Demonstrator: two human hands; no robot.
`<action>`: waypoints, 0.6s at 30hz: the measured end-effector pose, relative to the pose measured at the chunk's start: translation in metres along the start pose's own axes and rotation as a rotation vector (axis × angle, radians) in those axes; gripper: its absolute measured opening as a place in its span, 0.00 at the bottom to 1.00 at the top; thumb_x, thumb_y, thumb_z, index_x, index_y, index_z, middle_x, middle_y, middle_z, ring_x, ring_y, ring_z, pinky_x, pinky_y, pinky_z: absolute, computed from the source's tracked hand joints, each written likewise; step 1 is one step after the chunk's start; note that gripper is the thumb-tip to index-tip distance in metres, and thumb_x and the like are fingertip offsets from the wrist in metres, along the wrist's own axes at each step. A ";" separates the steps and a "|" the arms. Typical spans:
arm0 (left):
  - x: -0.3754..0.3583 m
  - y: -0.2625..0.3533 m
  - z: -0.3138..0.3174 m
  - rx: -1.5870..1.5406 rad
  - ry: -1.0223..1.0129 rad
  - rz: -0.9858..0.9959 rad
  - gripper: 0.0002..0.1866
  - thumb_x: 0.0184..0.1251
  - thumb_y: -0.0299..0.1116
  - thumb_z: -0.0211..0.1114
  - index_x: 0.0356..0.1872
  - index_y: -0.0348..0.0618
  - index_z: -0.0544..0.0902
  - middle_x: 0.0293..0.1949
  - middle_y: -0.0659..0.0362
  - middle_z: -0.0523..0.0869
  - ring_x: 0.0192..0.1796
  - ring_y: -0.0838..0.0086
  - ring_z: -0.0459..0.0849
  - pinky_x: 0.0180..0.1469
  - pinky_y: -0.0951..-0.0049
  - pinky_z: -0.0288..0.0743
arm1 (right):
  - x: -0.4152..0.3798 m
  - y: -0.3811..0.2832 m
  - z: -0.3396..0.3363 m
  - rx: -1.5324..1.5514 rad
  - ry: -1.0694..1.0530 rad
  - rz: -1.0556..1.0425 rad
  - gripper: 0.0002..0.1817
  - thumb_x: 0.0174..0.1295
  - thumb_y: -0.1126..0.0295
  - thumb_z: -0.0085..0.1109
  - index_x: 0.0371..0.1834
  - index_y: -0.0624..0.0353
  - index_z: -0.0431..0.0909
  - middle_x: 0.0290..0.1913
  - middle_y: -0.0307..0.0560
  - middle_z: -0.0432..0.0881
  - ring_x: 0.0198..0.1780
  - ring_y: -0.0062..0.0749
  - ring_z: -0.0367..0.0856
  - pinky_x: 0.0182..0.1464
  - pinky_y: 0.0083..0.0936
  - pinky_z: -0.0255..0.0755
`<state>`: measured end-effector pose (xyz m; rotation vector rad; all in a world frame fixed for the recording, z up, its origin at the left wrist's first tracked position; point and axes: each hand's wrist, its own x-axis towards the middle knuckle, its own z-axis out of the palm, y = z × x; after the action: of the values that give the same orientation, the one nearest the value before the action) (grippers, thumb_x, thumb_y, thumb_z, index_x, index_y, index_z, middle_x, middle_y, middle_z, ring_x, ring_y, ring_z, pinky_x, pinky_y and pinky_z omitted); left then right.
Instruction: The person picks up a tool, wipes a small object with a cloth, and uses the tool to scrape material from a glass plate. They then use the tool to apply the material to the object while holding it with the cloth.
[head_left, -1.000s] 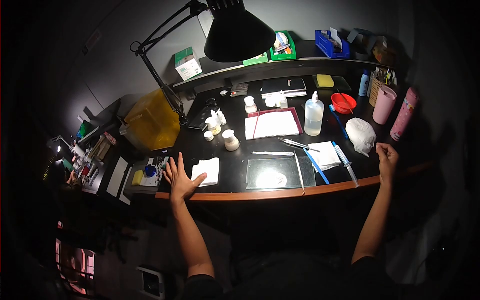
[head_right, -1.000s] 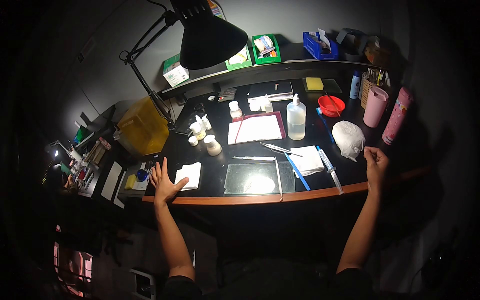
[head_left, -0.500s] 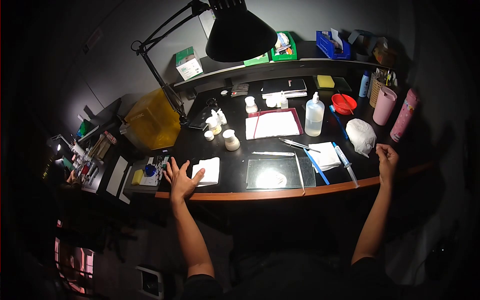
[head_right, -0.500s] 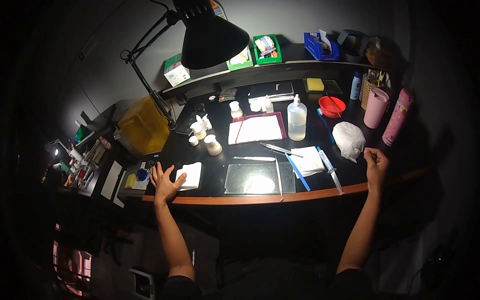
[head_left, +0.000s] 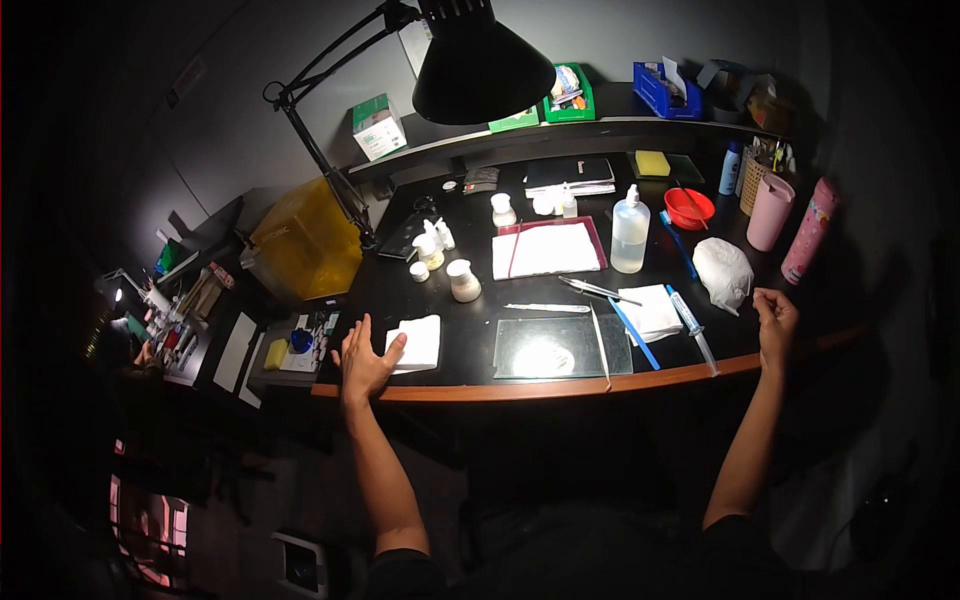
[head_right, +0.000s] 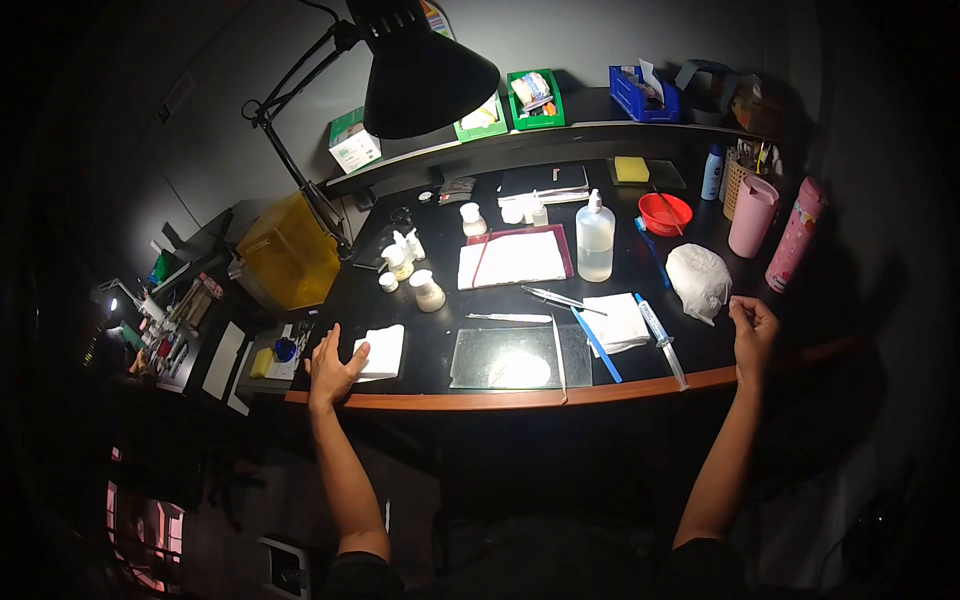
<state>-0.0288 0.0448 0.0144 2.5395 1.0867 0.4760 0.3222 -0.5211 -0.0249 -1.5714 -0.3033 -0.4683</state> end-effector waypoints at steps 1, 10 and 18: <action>-0.001 0.001 0.000 -0.005 -0.001 -0.003 0.58 0.58 0.74 0.63 0.80 0.40 0.60 0.79 0.41 0.62 0.82 0.53 0.54 0.80 0.37 0.29 | 0.000 -0.001 -0.001 -0.001 -0.001 0.008 0.05 0.68 0.75 0.64 0.42 0.61 0.87 0.30 0.29 0.79 0.29 0.09 0.68 0.32 0.12 0.59; -0.004 0.008 -0.002 0.126 -0.032 -0.018 0.62 0.54 0.73 0.68 0.81 0.41 0.55 0.80 0.44 0.60 0.83 0.55 0.53 0.81 0.38 0.31 | 0.002 0.002 -0.001 0.008 -0.005 0.000 0.05 0.68 0.75 0.64 0.42 0.62 0.87 0.30 0.29 0.78 0.29 0.09 0.68 0.32 0.12 0.58; -0.008 0.013 -0.002 0.176 0.018 -0.021 0.54 0.57 0.74 0.64 0.79 0.53 0.64 0.82 0.39 0.48 0.85 0.47 0.38 0.80 0.38 0.22 | 0.000 -0.002 -0.001 -0.010 -0.005 0.001 0.05 0.68 0.75 0.64 0.42 0.62 0.87 0.30 0.30 0.79 0.30 0.10 0.68 0.32 0.12 0.59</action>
<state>-0.0261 0.0307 0.0203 2.6760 1.2102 0.4152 0.3211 -0.5220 -0.0232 -1.5822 -0.3041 -0.4661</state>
